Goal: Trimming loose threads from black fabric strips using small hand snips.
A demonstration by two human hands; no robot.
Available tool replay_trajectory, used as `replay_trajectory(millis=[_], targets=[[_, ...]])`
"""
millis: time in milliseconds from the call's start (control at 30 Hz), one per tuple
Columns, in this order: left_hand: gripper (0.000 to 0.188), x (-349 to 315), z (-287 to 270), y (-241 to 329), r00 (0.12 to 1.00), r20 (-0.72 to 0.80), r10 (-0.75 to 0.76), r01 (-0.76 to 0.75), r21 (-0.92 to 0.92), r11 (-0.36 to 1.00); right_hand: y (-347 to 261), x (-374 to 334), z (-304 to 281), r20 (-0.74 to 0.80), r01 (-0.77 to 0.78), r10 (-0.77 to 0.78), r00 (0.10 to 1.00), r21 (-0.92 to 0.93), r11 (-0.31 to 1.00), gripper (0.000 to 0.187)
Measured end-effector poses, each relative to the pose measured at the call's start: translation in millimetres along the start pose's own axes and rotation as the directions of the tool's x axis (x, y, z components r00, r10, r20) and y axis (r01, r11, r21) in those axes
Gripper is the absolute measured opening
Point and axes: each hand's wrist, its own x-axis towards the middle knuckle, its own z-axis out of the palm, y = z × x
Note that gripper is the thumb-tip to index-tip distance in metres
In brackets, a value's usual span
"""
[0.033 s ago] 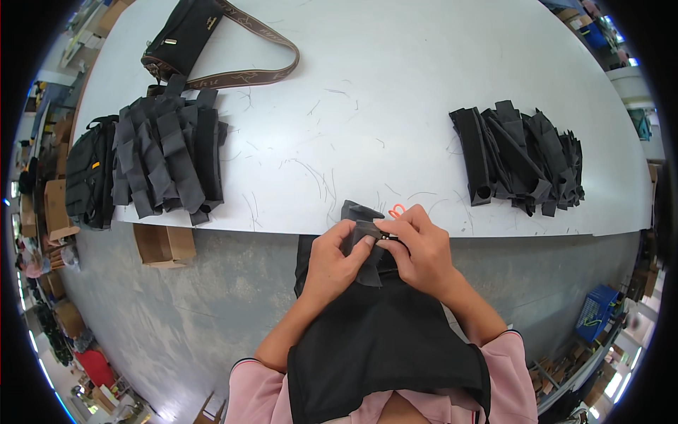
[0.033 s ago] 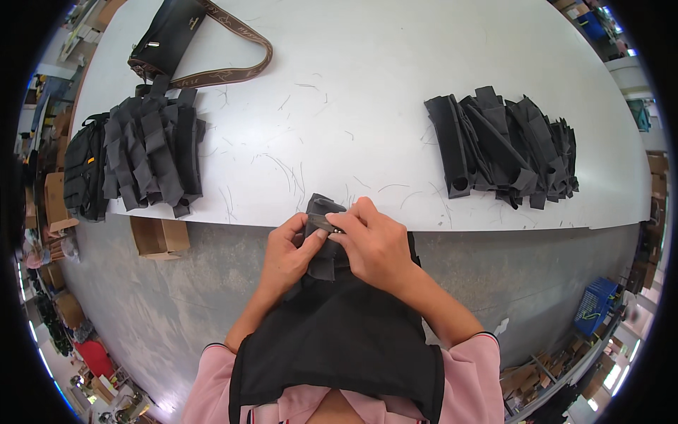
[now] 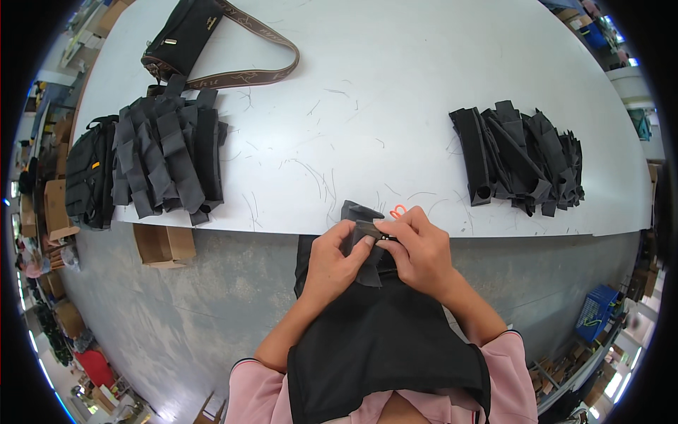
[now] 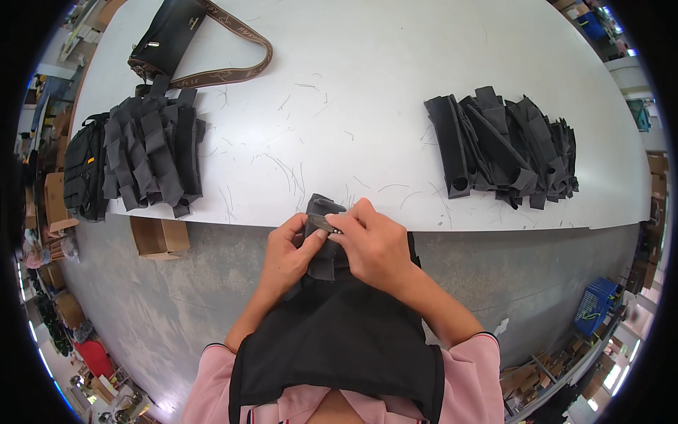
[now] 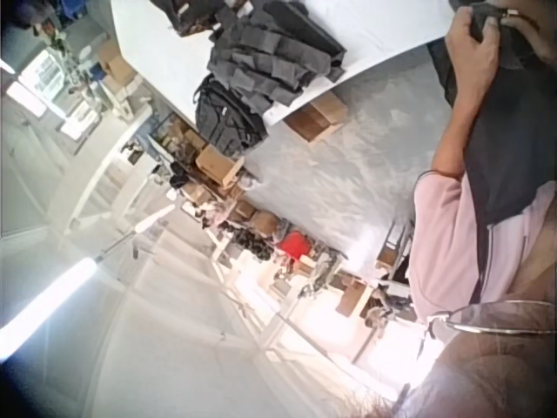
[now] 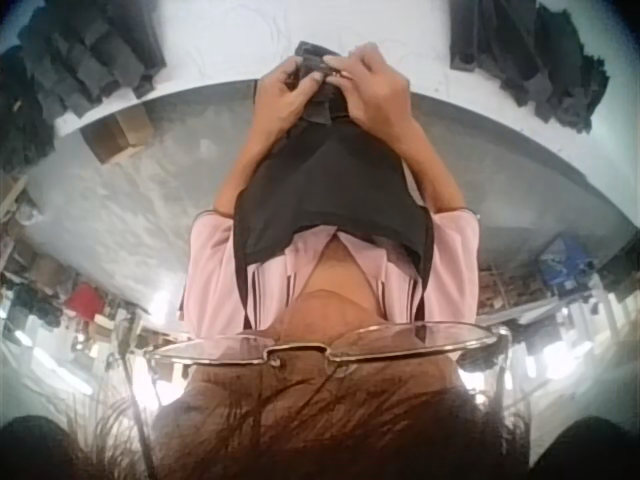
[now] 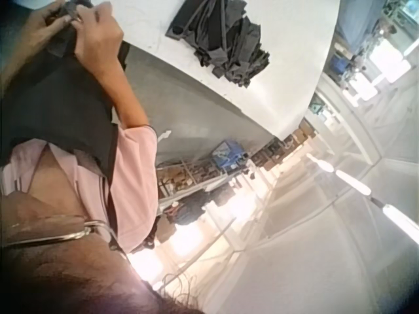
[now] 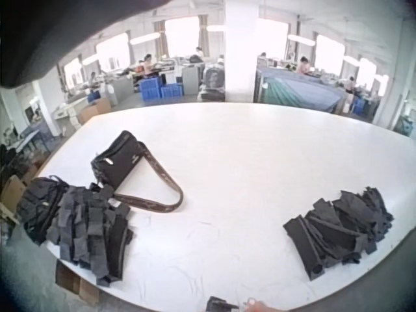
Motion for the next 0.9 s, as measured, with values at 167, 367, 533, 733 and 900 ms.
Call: replay_trajectory(millis=[167, 367, 533, 733, 900], targets=[[0.018, -0.3, 0.4, 0.2, 1.0, 0.002, 0.016, -0.016, -0.03, 0.999, -2.8, -5.2, -1.5, -0.037, -0.013, 0.012, 0.999, -0.032, 0.999, 0.027], [0.015, 10.6, -3.0, 0.9, 0.996, 0.024, -0.091, 0.094, -0.175, 0.98, 2.5, -6.6, -7.5, -0.013, -0.272, 0.282, 0.959, 0.223, 0.936, 0.03], [0.017, 10.9, -11.3, 1.1, 0.983, 0.076, -0.166, 0.179, -0.249, 0.952, -3.8, -7.2, -9.9, 0.168, -0.309, 0.277, 0.946, 0.213, 0.927, 0.041], [0.026, 2.8, -11.2, -3.1, 0.959, 0.224, -0.176, 0.26, -0.433, 0.863, 12.7, 5.2, 21.7, 0.177, -0.495, 0.514, 0.839, 0.64, 0.588, 0.011], [0.03, 20.3, -6.6, -7.9, 0.939, 0.14, -0.314, 0.344, -0.371, 0.863, 31.2, 14.9, 37.8, 0.623, -0.758, 0.556, 0.55, 0.652, 0.018, 0.005]])
